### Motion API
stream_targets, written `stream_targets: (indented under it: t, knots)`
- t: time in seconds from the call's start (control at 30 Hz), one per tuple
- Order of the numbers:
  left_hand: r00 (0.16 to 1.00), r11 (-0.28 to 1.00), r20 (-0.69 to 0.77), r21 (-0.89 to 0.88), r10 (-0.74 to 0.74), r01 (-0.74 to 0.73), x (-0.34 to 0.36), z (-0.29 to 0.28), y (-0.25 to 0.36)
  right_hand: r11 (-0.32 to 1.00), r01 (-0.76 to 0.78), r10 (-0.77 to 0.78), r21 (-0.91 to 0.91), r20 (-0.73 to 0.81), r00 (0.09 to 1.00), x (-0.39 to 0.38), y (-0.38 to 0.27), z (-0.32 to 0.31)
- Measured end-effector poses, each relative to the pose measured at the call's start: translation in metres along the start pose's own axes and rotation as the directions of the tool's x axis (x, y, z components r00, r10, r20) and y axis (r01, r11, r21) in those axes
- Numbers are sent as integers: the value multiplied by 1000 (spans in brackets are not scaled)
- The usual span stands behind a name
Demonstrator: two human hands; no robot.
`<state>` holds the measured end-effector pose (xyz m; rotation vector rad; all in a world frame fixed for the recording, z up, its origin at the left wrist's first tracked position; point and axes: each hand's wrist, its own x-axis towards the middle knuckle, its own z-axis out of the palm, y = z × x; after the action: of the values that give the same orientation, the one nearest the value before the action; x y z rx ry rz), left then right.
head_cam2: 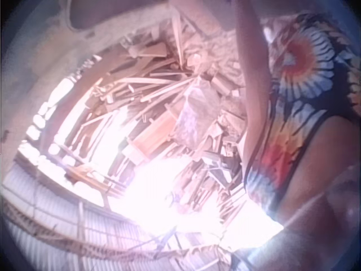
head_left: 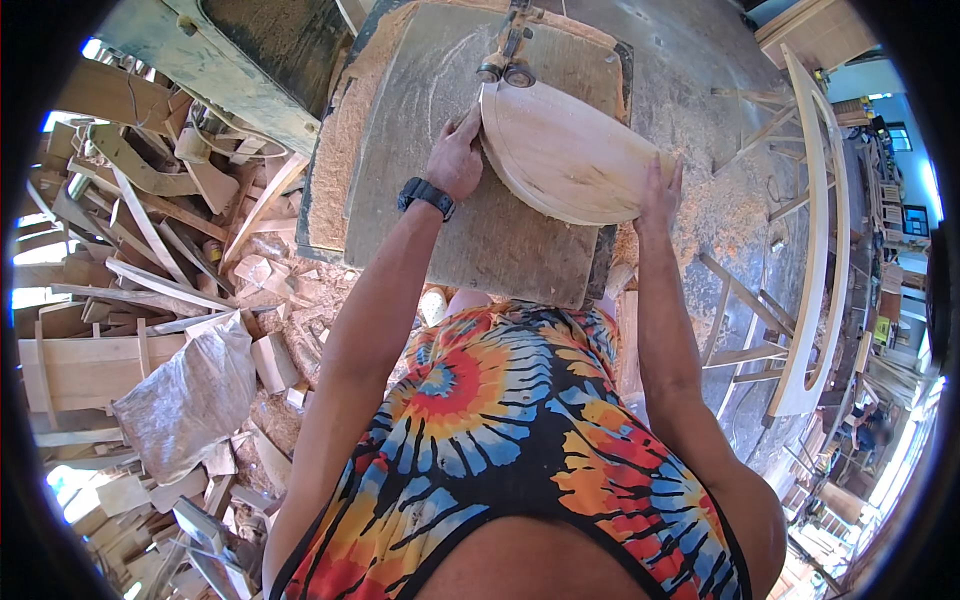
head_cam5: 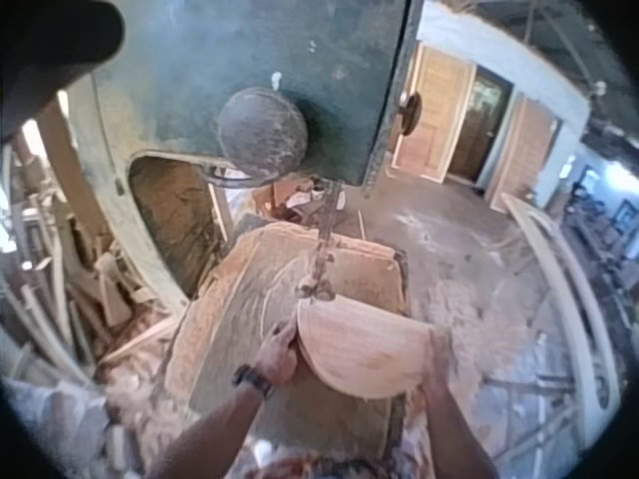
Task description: Use a band saw to cut a curved shape from a wooden board.
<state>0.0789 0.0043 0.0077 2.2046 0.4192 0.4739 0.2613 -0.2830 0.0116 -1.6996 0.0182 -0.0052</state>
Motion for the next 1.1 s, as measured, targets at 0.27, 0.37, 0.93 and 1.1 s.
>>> stream_targets:
  t: [0.27,0.37,0.93,1.1]
  knots:
    - [994,997,95,-34,-62,65,5,-8,2,998,-14,14,58,2,1000,-10,-8,3]
    - [997,999,66,-23,-42,43,4,-7,0,1000,-27,28,15,-29,999,-13,-9,5]
    - [998,997,51,-62,-38,41,9,-6,-8,1000,-12,10,-23,-55,998,-23,-11,8]
    - [998,997,59,-80,-17,21,12,-7,-7,1000,-9,7,-28,-55,998,-20,-2,4]
